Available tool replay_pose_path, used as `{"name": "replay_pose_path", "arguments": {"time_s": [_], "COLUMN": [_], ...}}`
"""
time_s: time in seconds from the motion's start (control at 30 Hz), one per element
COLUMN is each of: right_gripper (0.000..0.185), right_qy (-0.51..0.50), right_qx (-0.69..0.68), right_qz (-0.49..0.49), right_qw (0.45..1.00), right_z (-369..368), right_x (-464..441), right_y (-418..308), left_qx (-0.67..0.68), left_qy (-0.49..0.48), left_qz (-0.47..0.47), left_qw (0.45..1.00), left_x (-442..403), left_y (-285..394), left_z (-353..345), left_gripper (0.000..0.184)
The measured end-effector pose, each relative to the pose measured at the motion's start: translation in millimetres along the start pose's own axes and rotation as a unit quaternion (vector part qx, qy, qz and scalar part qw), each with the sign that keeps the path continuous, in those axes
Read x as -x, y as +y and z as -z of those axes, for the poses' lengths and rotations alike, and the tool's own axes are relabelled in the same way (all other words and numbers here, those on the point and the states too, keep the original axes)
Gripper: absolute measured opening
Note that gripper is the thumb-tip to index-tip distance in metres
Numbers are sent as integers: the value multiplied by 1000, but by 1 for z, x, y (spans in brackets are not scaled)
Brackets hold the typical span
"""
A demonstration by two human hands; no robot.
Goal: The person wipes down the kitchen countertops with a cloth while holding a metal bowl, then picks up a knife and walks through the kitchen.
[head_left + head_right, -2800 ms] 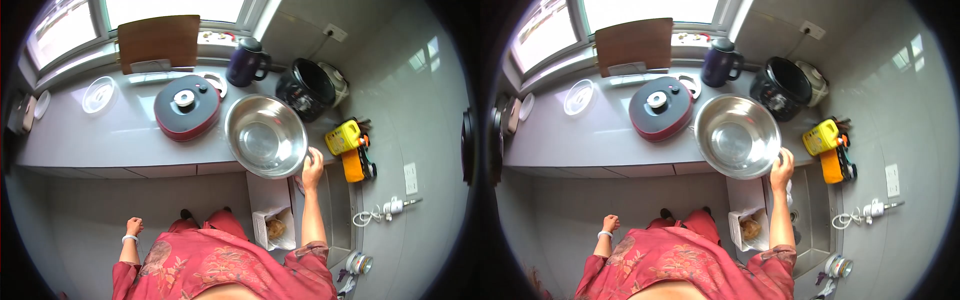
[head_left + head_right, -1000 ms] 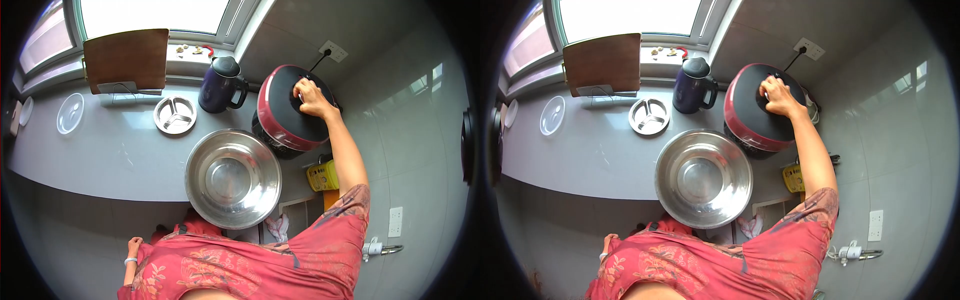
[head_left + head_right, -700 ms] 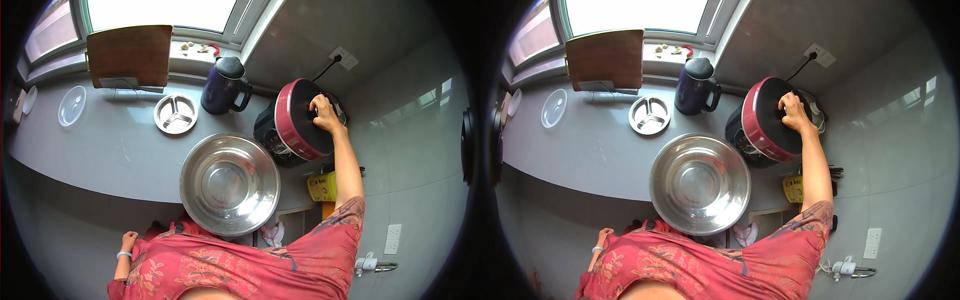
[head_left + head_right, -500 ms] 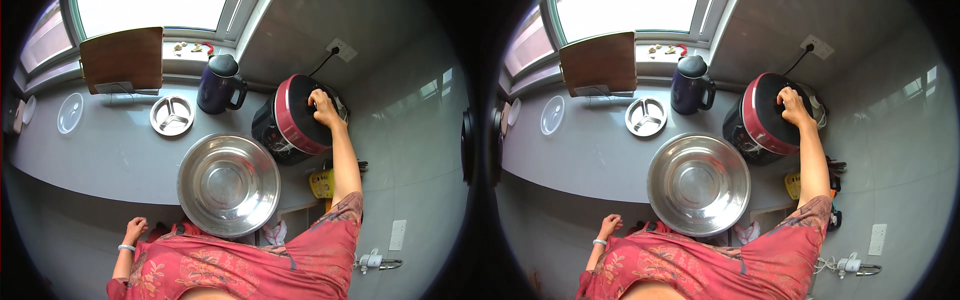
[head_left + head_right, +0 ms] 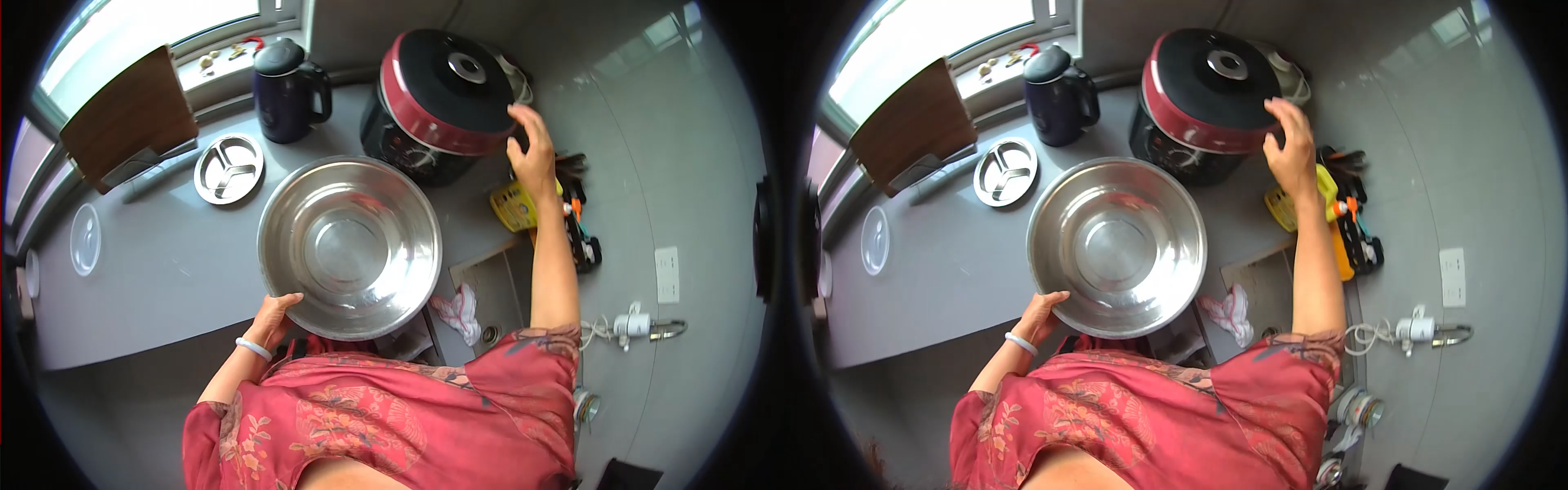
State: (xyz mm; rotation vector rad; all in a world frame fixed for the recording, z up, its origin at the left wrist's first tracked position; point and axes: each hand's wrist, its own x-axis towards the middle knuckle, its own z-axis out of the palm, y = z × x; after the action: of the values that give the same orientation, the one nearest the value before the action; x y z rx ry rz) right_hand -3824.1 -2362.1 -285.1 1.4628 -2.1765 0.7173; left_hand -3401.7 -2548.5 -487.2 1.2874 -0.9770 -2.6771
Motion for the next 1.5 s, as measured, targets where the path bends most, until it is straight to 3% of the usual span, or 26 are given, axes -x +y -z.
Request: {"name": "replay_pose_path", "arguments": {"time_s": [0.07,0.2,0.27,0.3,0.33,0.5,0.57,0.63,0.77,0.83,0.9,1.03,1.13,1.2,1.33,1.37,1.4,1.5], "right_gripper": [37,27,45,56,60,50,45,42,46,47,48,47,47,40,31,30,33,42], "right_qy": [7,-45,-205,-294,-299,-107,-36,9,1,-21,-22,-18,-106,-74,-86,-119,-58,15], "right_qx": [-17,-75,30,95,60,5,-56,-21,49,74,106,146,-17,-44,-183,-227,-298,-162], "right_qz": [-65,-300,-307,-372,-420,-374,-380,-339,-257,-282,-298,-323,-222,-125,-33,-78,-113,-202], "right_qw": [998,950,929,876,855,921,923,940,965,956,948,935,969,988,979,963,946,966], "right_z": [4,-22,-42,-44,-47,-69,-71,-76,-116,-151,-180,-212,-229,-253,-296,-292,-291,-268], "right_x": [63,227,319,339,354,393,346,286,209,199,201,199,196,194,191,184,177,172], "right_y": [0,-15,-39,-73,-95,-80,-53,-23,59,95,107,54,-57,-143,-212,-210,-201,-160], "left_qx": [-14,-40,-16,1,8,52,90,147,209,255,311,362,395,422,562,572,595,608], "left_qy": [34,98,122,135,153,200,240,243,305,327,287,337,374,393,313,300,298,303], "left_qz": [-19,-24,-32,-43,-63,-165,-193,-202,-216,-219,-222,-265,-288,-290,-248,-248,-247,-255], "left_qw": [999,994,992,990,986,964,947,937,904,883,879,827,788,764,724,722,705,689], "left_x": [-10,12,41,54,67,123,141,155,187,201,219,250,256,258,277,281,287,307], "left_y": [-11,-3,10,14,21,47,54,51,54,49,42,33,30,37,40,39,40,30], "left_z": [9,21,33,45,51,87,79,99,87,103,119,124,141,136,170,179,183,201], "left_gripper": [35,21,9,6,8,5,5,5,13,19,33,47,49,47,48,49,50,51]}}
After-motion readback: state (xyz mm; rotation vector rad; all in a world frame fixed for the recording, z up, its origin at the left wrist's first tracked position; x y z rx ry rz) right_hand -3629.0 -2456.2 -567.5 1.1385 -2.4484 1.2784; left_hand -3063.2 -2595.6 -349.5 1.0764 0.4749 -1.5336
